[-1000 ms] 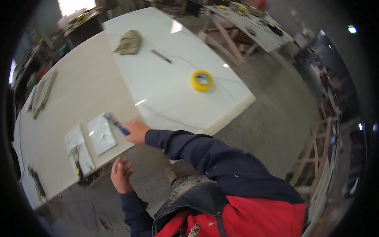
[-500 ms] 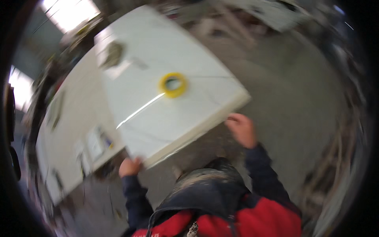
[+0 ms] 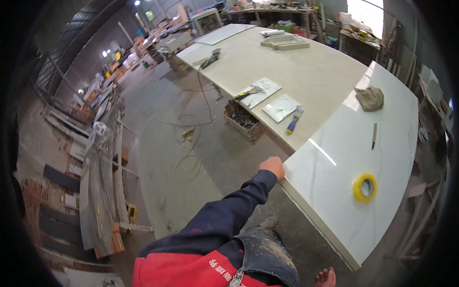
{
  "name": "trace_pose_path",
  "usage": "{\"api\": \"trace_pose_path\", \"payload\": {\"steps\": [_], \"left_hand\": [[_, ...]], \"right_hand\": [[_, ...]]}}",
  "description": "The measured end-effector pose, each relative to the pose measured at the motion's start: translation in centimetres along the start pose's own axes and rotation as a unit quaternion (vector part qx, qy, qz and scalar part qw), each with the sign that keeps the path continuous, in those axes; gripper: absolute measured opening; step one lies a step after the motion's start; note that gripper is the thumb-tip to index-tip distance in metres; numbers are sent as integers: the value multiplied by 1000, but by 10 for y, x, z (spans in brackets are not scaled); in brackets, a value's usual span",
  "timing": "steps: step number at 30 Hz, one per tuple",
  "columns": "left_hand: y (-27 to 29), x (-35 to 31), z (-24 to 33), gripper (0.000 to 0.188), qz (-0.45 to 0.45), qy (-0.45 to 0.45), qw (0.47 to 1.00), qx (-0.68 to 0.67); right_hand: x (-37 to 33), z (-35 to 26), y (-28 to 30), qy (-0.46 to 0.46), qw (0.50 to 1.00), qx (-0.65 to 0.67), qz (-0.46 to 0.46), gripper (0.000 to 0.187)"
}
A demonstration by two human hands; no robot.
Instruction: The person applies a white adhesive to the edge of a large white tile using a putty knife, then retrieves clamps and a wooden spacer from a nearby box. They position the spacer against the tile edge and secure it with clamps, then apply yellow tape to the tile edge.
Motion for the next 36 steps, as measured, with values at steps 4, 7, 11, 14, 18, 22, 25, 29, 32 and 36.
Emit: {"api": "trace_pose_path", "payload": {"steps": [4,7,11,14,18,22,25,29,32,36], "left_hand": [[-1,-34,-14,26,103,-13,976,-193],[-23,-37,-42,28,113,-21,946,-302],[-49,-36,-75,29,103,-10,915,-390],[-61,-33,-89,31,105,8,878,-466],[-80,-29,-86,33,-59,52,789,-609],[-84,-16,-109,41,-123,23,695,-708],[-75,-24,-91,42,-184,6,673,-717],[-77,-24,-83,39,-226,26,642,-732],[-85,-15,-90,36,-250,53,625,-738],[-82,-19,-85,36,-250,54,641,-724]], "right_hand": [[29,-11,-4,-41,992,96,-67,31],[36,-13,-15,-58,989,135,-20,33],[90,21,39,-89,954,226,-176,31],[97,42,49,-146,971,160,-101,33],[87,50,-4,-80,959,269,-46,32],[82,22,-81,-37,956,289,34,39],[80,19,-72,-7,953,297,53,35],[73,14,-63,14,953,288,91,31],[72,20,-70,41,953,277,115,32],[72,18,-68,45,954,274,109,29]]}}
Point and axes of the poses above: each hand's wrist, its own x-axis towards the middle knuckle, its own y-axis out of the back of the hand, z = x × y, the point moved 5 cm from there along x, towards the middle knuckle, and after that the axes turned 11 degrees about -z, right-handed, at the moved point
